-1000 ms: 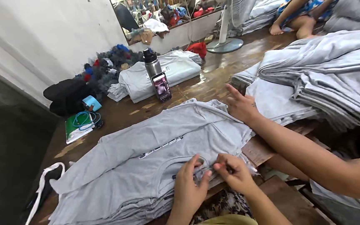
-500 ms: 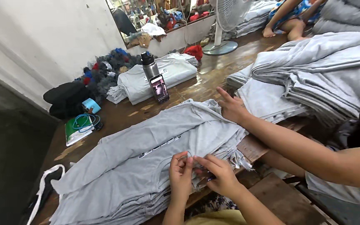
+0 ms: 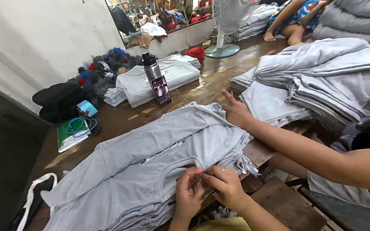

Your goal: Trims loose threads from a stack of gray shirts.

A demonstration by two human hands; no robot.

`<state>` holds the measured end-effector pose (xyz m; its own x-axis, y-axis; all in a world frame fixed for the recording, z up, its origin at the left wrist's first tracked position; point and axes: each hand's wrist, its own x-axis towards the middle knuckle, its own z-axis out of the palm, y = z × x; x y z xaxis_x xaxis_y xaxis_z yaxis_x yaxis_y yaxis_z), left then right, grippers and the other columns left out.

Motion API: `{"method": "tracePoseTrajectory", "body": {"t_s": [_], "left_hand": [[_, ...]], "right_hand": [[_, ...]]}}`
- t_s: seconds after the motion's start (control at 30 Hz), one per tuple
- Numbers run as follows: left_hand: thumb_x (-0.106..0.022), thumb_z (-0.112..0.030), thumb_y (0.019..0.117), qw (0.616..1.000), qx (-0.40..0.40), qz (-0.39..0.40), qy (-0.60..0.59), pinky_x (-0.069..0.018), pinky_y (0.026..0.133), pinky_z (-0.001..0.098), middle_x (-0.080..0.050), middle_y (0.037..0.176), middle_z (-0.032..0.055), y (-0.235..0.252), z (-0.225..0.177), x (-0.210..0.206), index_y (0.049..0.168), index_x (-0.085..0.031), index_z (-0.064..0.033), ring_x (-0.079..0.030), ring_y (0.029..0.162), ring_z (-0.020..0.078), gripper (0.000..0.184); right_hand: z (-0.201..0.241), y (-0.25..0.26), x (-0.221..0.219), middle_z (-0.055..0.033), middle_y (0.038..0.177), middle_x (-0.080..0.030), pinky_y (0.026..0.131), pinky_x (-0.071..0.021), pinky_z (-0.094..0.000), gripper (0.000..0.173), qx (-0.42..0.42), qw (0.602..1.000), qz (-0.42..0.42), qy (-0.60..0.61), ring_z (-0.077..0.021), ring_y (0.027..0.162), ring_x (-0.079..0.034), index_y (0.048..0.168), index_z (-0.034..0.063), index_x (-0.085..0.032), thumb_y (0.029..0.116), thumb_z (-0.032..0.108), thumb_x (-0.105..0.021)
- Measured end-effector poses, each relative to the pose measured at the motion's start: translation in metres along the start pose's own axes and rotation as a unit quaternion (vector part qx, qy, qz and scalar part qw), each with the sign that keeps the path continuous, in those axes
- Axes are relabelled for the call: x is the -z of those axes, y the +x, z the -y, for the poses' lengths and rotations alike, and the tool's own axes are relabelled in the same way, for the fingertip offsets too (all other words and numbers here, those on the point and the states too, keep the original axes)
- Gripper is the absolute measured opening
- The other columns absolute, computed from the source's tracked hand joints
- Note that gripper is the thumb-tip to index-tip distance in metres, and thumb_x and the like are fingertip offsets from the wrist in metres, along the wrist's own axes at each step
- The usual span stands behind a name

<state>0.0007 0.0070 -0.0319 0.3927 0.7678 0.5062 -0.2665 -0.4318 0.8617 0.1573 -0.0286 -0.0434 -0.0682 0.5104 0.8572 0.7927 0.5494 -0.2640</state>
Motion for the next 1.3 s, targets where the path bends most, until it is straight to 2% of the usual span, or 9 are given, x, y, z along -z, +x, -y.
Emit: {"method": "tracePoseTrajectory", "body": {"t_s": [0.13, 0.27, 0.47, 0.57, 0.7, 0.87, 1.03, 1.13, 1.3], "left_hand": [[-0.075, -0.004, 0.0868, 0.997, -0.028, -0.020, 0.066, -0.0582, 0.092, 0.0244, -0.071, 0.115, 0.0041, -0.001, 0.006, -0.007, 0.111, -0.073, -0.0052, -0.068, 0.106, 0.0070, 0.024], [-0.076, -0.005, 0.0860, 0.993, -0.037, -0.046, 0.105, -0.0576, 0.092, 0.0216, -0.073, 0.109, 0.0051, 0.001, 0.007, -0.009, 0.104, -0.076, -0.0022, -0.069, 0.103, 0.0053, 0.018], [-0.076, -0.018, 0.0866, 0.993, -0.006, -0.049, 0.111, -0.0566, 0.087, 0.0157, -0.073, 0.103, -0.0049, 0.003, 0.003, -0.007, 0.096, -0.077, -0.0107, -0.067, 0.099, -0.0021, 0.012], [-0.073, -0.007, 0.0864, 0.994, 0.015, -0.052, 0.094, -0.0586, 0.083, 0.0173, -0.074, 0.099, -0.0070, 0.007, -0.001, -0.008, 0.095, -0.077, -0.0097, -0.068, 0.094, -0.0019, 0.010], [-0.069, 0.004, 0.0859, 0.995, 0.029, -0.067, 0.061, -0.0594, 0.079, 0.0178, -0.074, 0.096, -0.0119, 0.009, -0.003, -0.007, 0.091, -0.077, -0.0145, -0.069, 0.087, -0.0026, 0.021], [-0.073, -0.006, 0.0901, 0.994, 0.055, -0.087, -0.027, -0.0586, 0.080, 0.0181, -0.076, 0.096, -0.0161, 0.008, -0.004, -0.002, 0.096, -0.080, -0.0270, -0.069, 0.086, -0.0027, 0.023], [-0.079, -0.012, 0.0869, 0.993, 0.053, -0.096, -0.045, -0.0577, 0.076, 0.0158, -0.075, 0.090, -0.0160, 0.007, -0.007, -0.001, 0.090, -0.080, -0.0271, -0.068, 0.082, -0.0041, 0.016], [-0.080, -0.020, 0.0862, 0.994, 0.047, -0.097, -0.031, -0.0570, 0.076, 0.0155, -0.074, 0.093, -0.0149, 0.006, -0.008, -0.002, 0.087, -0.078, -0.0273, -0.067, 0.084, -0.0032, 0.007], [-0.081, -0.033, 0.0859, 0.997, 0.027, -0.042, -0.054, -0.0565, 0.085, 0.0185, -0.072, 0.114, -0.0118, -0.001, -0.002, 0.007, 0.088, -0.078, -0.0277, -0.066, 0.102, 0.0005, 0.006]], "right_hand": [[0.003, 0.000, 0.007, -0.0064, 0.090, -0.063, 0.063, -0.0512, -0.0272, 0.008, -0.021, 0.999, 0.023, 0.033, -0.0160, 0.075, -0.061, 0.101, 0.0112, -0.064, 0.0969, 0.014, -0.057], [0.006, 0.005, 0.013, -0.0064, 0.089, -0.063, 0.058, -0.0494, -0.0272, 0.011, -0.027, 0.997, 0.043, 0.060, -0.0153, 0.071, -0.061, 0.102, 0.0110, -0.065, 0.0976, 0.016, -0.056], [0.014, 0.013, 0.014, -0.0084, 0.087, -0.064, 0.061, -0.0530, -0.0305, 0.012, -0.031, 0.991, 0.033, 0.128, -0.0180, 0.072, -0.063, 0.103, 0.0091, -0.067, 0.0943, 0.011, -0.059], [0.011, 0.009, 0.018, -0.0115, 0.089, -0.068, 0.066, -0.0576, -0.0317, 0.024, -0.123, 0.984, 0.037, 0.122, -0.0190, 0.075, -0.067, 0.108, 0.0015, -0.066, 0.0877, 0.013, -0.072], [-0.001, 0.007, 0.028, -0.0150, 0.091, -0.063, 0.071, -0.0561, -0.0307, 0.037, -0.208, 0.964, 0.091, 0.140, -0.0197, 0.078, -0.064, 0.101, -0.0029, -0.064, 0.0965, 0.034, -0.069], [-0.009, -0.004, 0.031, -0.0157, 0.082, -0.058, 0.062, -0.0529, -0.0383, 0.036, -0.196, 0.960, 0.137, 0.142, -0.0253, 0.071, -0.060, 0.086, -0.0024, -0.062, 0.0975, 0.031, -0.068], [-0.008, -0.009, 0.023, -0.0134, 0.078, -0.058, 0.059, -0.0512, -0.0397, 0.034, -0.158, 0.972, 0.134, 0.111, -0.0253, 0.066, -0.060, 0.082, 0.0011, -0.061, 0.0994, 0.030, -0.064], [-0.005, -0.010, 0.023, -0.0135, 0.080, -0.063, 0.064, -0.0556, -0.0433, 0.033, -0.144, 0.975, 0.142, 0.086, -0.0271, 0.072, -0.066, 0.084, 0.0028, -0.064, 0.0996, 0.032, -0.063], [0.000, -0.008, 0.025, -0.0123, 0.079, -0.065, 0.066, -0.0566, -0.0453, 0.039, -0.163, 0.972, 0.160, 0.060, -0.0270, 0.074, -0.067, 0.088, 0.0036, -0.065, 0.1005, 0.040, -0.059]]}}
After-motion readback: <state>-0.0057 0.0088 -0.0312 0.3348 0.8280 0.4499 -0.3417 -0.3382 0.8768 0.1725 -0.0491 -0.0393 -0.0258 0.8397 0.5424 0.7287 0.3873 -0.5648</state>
